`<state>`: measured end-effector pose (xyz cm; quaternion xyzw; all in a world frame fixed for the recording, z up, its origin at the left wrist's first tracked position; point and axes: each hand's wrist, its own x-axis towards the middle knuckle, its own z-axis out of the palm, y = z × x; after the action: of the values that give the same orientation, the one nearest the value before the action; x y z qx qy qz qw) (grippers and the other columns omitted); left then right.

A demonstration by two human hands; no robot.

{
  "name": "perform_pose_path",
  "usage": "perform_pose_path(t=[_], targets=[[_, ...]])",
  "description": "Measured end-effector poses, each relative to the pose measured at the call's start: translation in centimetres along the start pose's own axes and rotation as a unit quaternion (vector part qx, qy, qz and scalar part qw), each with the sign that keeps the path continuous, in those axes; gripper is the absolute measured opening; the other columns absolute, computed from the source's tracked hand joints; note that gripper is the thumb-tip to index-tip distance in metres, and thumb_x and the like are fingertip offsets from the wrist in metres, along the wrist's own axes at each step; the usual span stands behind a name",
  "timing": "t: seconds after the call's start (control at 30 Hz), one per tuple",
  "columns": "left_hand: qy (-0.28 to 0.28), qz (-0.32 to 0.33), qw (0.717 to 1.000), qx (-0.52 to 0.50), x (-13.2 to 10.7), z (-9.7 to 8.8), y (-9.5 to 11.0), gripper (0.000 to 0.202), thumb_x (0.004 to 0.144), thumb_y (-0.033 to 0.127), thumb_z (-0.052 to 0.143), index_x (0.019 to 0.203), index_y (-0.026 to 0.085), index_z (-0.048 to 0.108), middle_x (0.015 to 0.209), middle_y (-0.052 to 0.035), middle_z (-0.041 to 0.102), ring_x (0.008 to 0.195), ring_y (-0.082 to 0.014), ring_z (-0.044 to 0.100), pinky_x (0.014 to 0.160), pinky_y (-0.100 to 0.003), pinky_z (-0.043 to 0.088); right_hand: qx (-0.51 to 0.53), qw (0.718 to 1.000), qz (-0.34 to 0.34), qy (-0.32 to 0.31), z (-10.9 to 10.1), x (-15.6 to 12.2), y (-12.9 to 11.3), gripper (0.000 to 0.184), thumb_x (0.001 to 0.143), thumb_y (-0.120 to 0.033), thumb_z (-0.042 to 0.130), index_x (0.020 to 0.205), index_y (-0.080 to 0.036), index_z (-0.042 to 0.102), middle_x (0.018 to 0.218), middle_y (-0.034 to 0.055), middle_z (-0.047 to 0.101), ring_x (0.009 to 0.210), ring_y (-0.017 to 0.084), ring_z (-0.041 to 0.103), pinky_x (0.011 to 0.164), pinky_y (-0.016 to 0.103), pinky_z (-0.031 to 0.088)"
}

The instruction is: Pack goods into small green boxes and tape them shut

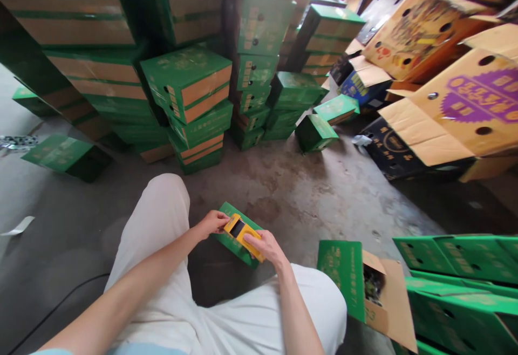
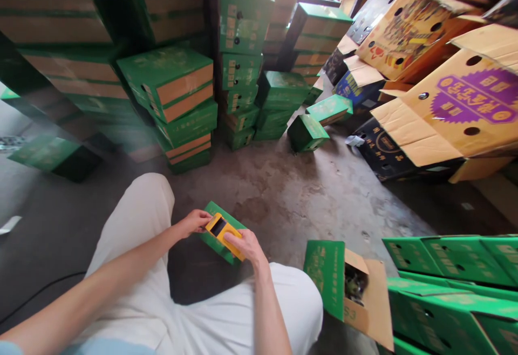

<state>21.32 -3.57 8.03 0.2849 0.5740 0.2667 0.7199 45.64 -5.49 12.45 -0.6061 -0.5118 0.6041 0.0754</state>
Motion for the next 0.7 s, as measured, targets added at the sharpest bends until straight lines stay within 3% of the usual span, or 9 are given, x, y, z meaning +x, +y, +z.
perform_pose_path(t=[0.17, 0.3, 0.43, 0.7], targets=[[0.036, 0.032, 0.998, 0.036, 0.9, -1.1, 0.5, 0.039, 0.061, 0.046, 0.091, 0.075, 0.014, 0.076, 0.067, -0.0027, 0.068, 0.062, -0.0137, 0.062, 0.063, -0.026, 0.047, -0.021, 1.0, 0.0, -0.01, 0.0, -0.6, -0.8, 0.048, 0.081, -0.062, 0.068, 0.079, -0.015, 0.07, 0.059, 0.0016, 0.065, 0.05, 0.017, 0.063, 0.045, 0.022, 0.045], [0.128, 0.065, 0.987, 0.074, 1.9, -5.4, 1.8, 0.027, 0.072, 0.04, 0.082, 0.074, 0.015, 0.075, 0.065, -0.0032, 0.067, 0.064, -0.0154, 0.062, 0.064, -0.026, 0.047, -0.055, 0.998, 0.025, 0.004, -1.1, -1.7, 0.1, 0.048, 0.082, -0.064, 0.064, 0.075, -0.016, 0.066, 0.056, 0.0018, 0.064, 0.051, 0.018, 0.064, 0.045, 0.023, 0.044], [0.215, 0.09, 0.965, 0.122, 2.6, -8.9, 2.2, 0.019, 0.08, 0.037, 0.074, 0.08, 0.017, 0.074, 0.076, -0.0055, 0.073, 0.082, -0.021, 0.069, 0.073, -0.028, 0.051, -0.131, 0.989, 0.037, 0.049, -1.5, -2.0, 0.5, 0.049, 0.083, -0.064, 0.063, 0.069, -0.017, 0.064, 0.058, 0.0027, 0.064, 0.055, 0.019, 0.064, 0.047, 0.023, 0.039], [0.277, 0.075, 0.935, 0.211, 3.8, -9.1, 0.9, 0.009, 0.086, 0.019, 0.066, 0.081, 0.018, 0.073, 0.099, -0.0097, 0.078, 0.107, -0.0247, 0.069, 0.093, -0.031, 0.05, -0.293, 0.95, 0.042, 0.096, 0.1, -1.0, -1.8, 0.057, 0.089, -0.069, 0.056, 0.066, -0.017, 0.067, 0.065, 0.0074, 0.067, 0.066, 0.02, 0.064, 0.055, 0.025, 0.033]])
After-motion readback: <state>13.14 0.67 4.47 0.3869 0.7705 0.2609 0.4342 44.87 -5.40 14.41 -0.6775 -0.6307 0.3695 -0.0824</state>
